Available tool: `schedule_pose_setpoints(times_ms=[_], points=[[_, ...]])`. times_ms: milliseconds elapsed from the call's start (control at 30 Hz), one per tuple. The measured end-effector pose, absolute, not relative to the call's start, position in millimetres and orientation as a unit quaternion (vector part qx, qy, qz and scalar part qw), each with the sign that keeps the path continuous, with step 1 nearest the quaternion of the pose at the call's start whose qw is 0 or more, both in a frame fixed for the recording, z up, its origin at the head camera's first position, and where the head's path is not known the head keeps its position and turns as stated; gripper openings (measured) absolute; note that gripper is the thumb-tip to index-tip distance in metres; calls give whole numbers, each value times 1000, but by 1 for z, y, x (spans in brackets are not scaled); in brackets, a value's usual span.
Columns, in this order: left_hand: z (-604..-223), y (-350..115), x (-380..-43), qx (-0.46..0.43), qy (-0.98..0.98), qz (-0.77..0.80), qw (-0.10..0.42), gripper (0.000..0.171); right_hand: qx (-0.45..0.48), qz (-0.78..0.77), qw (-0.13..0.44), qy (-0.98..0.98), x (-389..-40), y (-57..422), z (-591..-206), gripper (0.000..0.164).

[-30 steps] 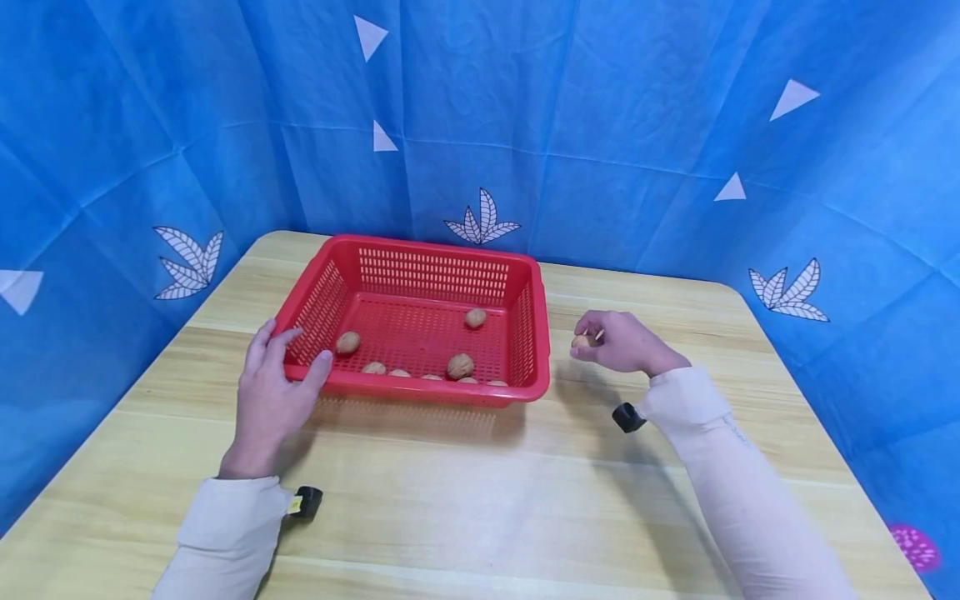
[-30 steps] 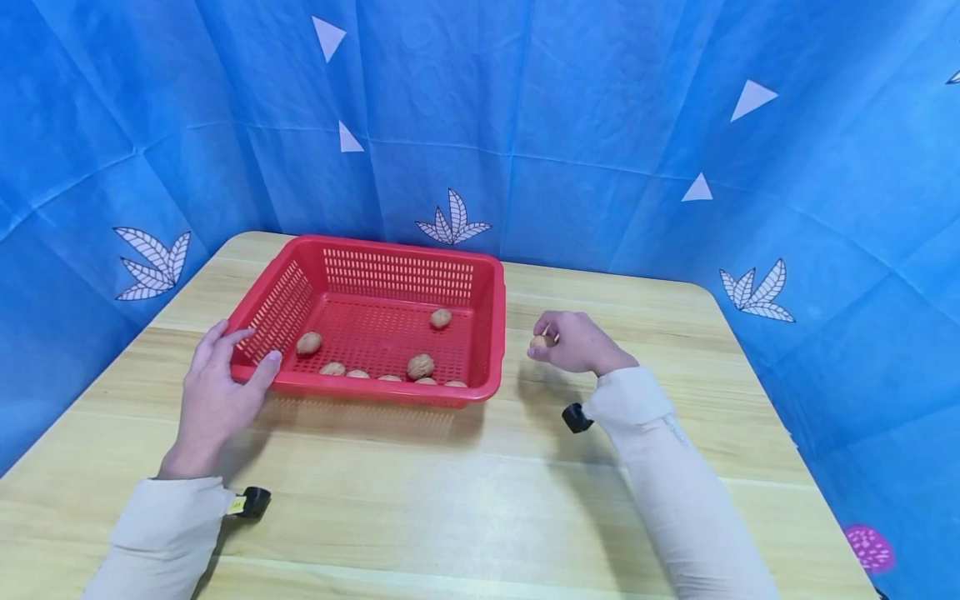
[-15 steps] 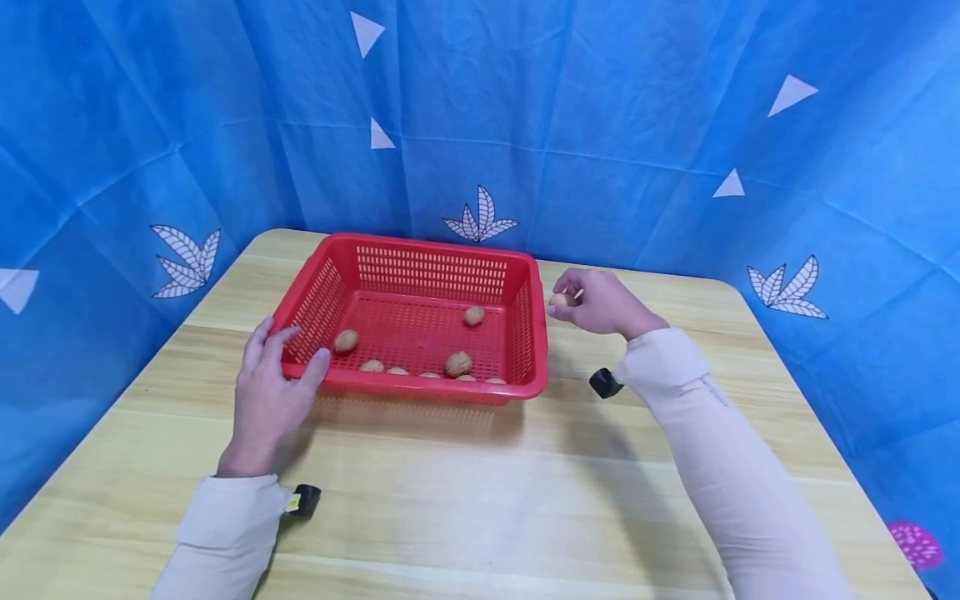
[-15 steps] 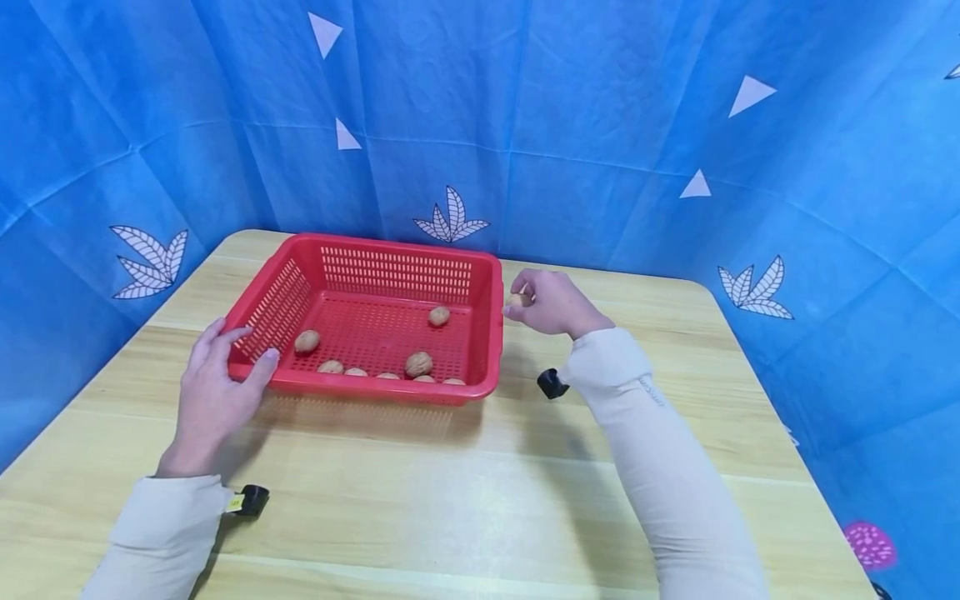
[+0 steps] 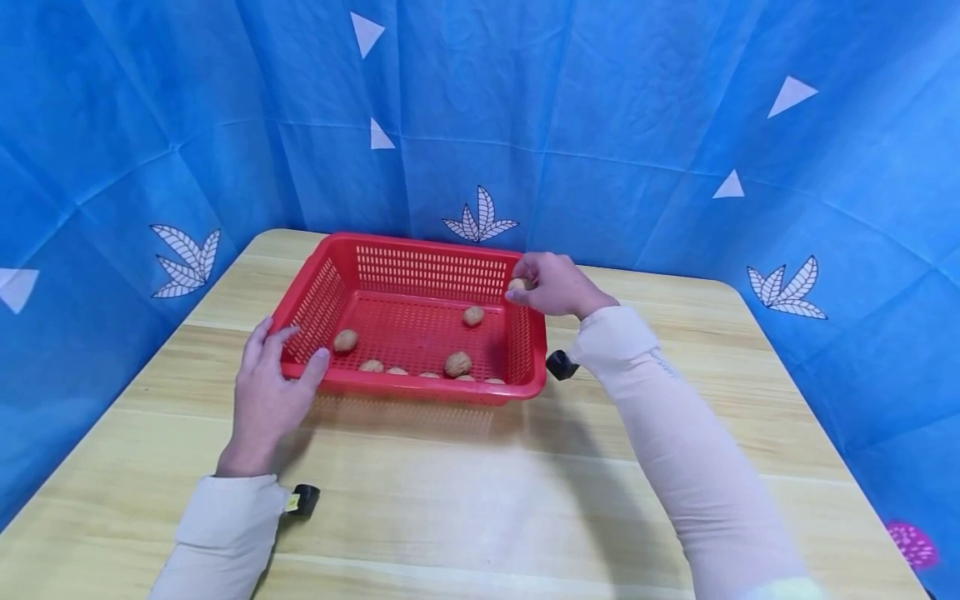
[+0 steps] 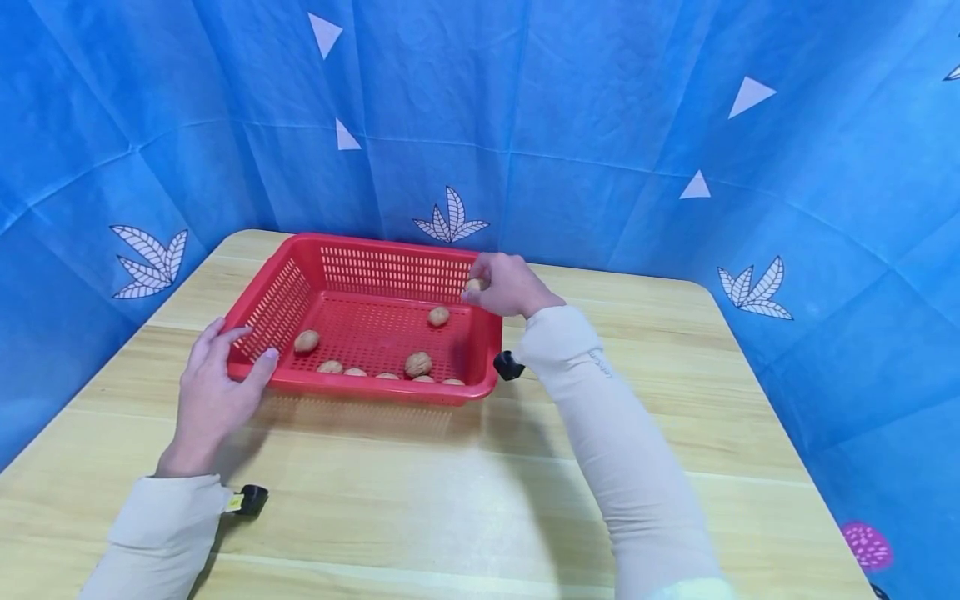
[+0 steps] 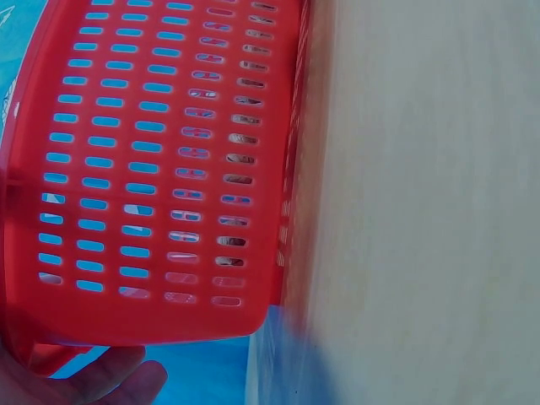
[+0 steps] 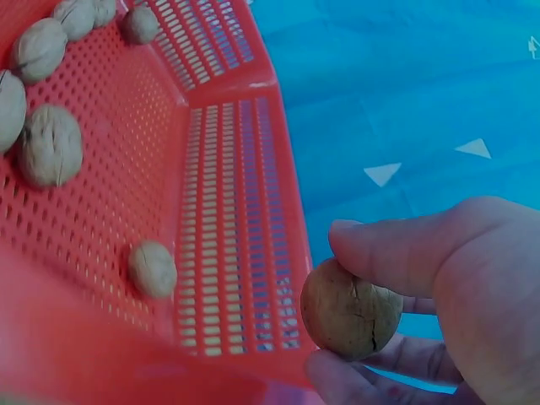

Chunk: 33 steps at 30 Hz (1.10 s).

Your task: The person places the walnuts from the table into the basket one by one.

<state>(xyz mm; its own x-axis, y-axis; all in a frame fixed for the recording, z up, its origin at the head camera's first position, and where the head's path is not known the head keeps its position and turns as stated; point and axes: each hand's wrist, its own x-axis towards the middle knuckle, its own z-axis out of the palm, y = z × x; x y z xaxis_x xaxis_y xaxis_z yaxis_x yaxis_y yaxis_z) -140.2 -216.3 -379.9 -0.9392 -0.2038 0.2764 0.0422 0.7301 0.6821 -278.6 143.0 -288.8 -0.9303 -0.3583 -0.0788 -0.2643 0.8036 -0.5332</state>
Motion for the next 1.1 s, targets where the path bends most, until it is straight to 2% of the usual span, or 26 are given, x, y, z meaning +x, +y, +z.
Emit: schedule_pose_setpoints(times_ms=[733, 1100], points=[[-380, -219, -139, 45, -914, -365, 173, 64, -181, -260, 121, 941, -283, 99, -302, 31], [-375, -218, -138, 44, -921, -359, 147, 68, -182, -296, 73, 935, -270, 127, -305, 33]])
